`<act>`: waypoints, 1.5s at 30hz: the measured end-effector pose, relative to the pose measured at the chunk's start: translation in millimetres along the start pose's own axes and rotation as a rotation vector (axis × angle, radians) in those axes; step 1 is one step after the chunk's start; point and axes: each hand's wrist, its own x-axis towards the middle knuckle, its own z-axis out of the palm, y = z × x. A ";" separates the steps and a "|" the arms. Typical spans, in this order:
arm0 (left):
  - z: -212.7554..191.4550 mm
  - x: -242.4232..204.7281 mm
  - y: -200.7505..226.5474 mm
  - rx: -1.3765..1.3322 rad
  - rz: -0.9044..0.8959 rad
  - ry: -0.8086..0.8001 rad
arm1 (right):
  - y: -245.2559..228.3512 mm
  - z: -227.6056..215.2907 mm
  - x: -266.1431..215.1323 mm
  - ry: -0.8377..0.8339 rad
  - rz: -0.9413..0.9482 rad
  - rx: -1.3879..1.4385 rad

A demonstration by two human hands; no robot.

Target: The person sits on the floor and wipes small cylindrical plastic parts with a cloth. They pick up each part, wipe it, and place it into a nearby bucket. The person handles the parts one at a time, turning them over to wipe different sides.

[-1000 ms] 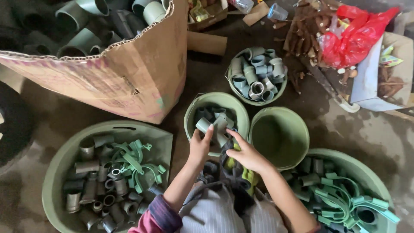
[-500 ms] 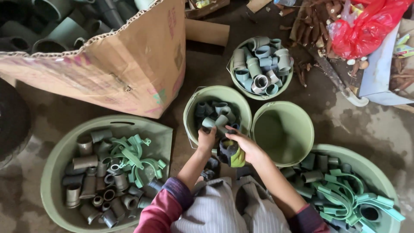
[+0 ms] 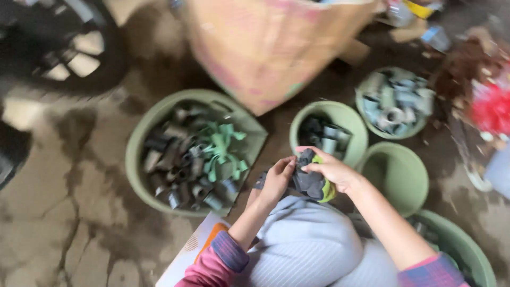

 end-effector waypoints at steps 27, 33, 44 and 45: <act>-338.0 20.2 -129.0 1.435 0.268 1.311 | 87.7 347.3 157.8 -0.184 0.083 -0.549; -283.4 -28.8 -44.7 0.463 0.215 0.952 | 55.0 316.4 153.8 -0.106 -0.016 -0.598; -158.9 -146.7 124.8 -0.367 0.522 0.369 | -61.3 207.3 -107.5 0.290 -0.591 -0.251; -139.7 -155.5 130.6 -0.402 0.553 0.296 | -60.7 193.7 -127.9 0.376 -0.671 -0.253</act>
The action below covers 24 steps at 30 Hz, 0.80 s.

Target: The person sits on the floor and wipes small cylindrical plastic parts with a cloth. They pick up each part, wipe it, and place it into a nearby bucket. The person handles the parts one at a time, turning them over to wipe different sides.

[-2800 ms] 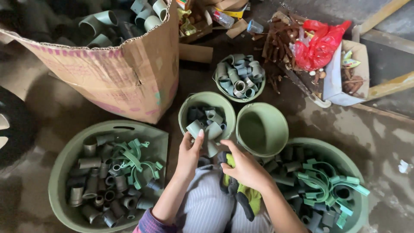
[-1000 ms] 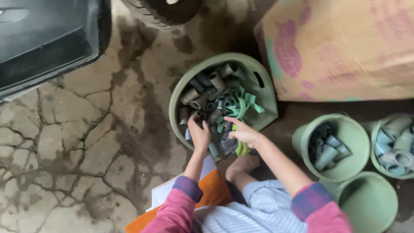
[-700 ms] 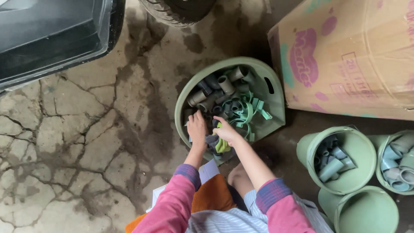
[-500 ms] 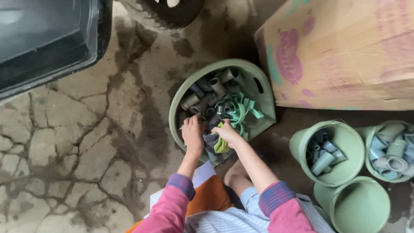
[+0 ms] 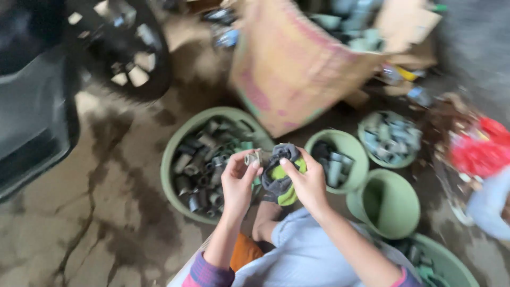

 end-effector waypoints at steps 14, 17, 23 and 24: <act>129.6 -184.8 29.3 -0.285 -0.097 -0.701 | -29.2 -187.4 -198.6 0.870 -0.412 0.595; 132.2 -209.5 41.7 -0.264 -0.092 -0.782 | -31.6 -186.6 -227.7 0.947 -0.441 0.532; 129.6 -240.2 54.6 -0.157 0.041 -0.911 | -21.5 -170.4 -258.6 1.041 -0.480 0.388; 129.2 -243.4 52.7 -0.136 0.064 -0.904 | -18.0 -167.3 -261.7 1.033 -0.555 0.290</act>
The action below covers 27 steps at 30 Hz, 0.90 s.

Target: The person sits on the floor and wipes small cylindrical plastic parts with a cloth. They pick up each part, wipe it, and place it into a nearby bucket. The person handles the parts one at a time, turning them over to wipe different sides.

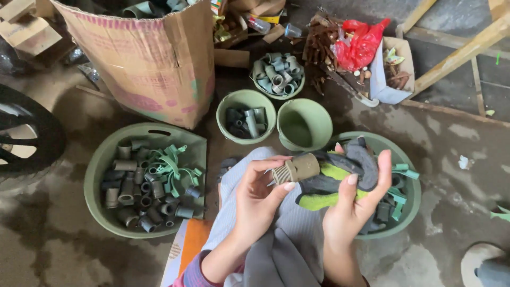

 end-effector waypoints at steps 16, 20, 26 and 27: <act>-13.9 -14.9 -36.5 0.142 -0.047 -0.006 | -7.6 9.0 27.6 -0.540 0.074 -0.303; -15.8 -1.0 -29.8 0.177 -0.090 0.095 | 12.6 9.4 21.5 -0.567 0.017 -0.250; -32.8 5.7 -49.5 0.036 -0.141 0.187 | 48.4 1.2 17.7 -0.678 -0.307 -0.190; -31.6 5.3 -47.8 0.019 -0.162 0.190 | 50.7 -1.4 18.6 -0.701 -0.321 -0.176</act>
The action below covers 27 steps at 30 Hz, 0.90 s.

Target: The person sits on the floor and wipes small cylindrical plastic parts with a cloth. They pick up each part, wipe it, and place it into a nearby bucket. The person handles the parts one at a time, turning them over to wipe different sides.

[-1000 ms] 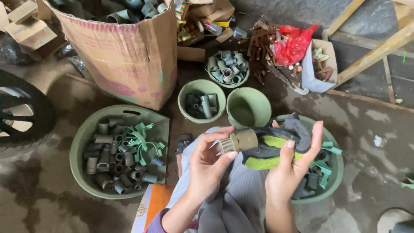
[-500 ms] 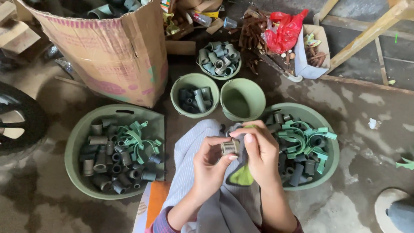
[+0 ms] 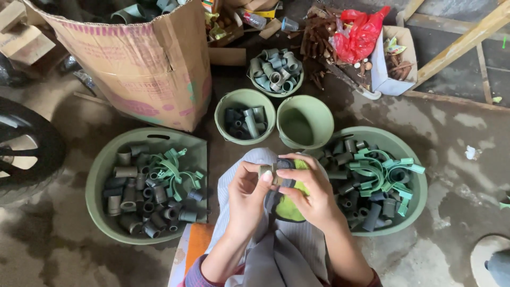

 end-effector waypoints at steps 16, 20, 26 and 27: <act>10.3 -3.3 23.0 0.079 -0.138 0.034 | -20.2 9.1 -12.8 0.025 -0.129 -0.231; 13.8 -9.3 18.6 0.094 -0.134 0.031 | -30.3 15.4 -7.4 0.211 0.134 -0.029; 9.7 1.7 28.3 0.132 -0.115 0.091 | -20.9 12.9 -6.5 0.042 -0.063 -0.203; 9.9 0.6 31.5 0.158 -0.104 0.103 | -19.6 11.4 -9.0 0.002 -0.176 -0.242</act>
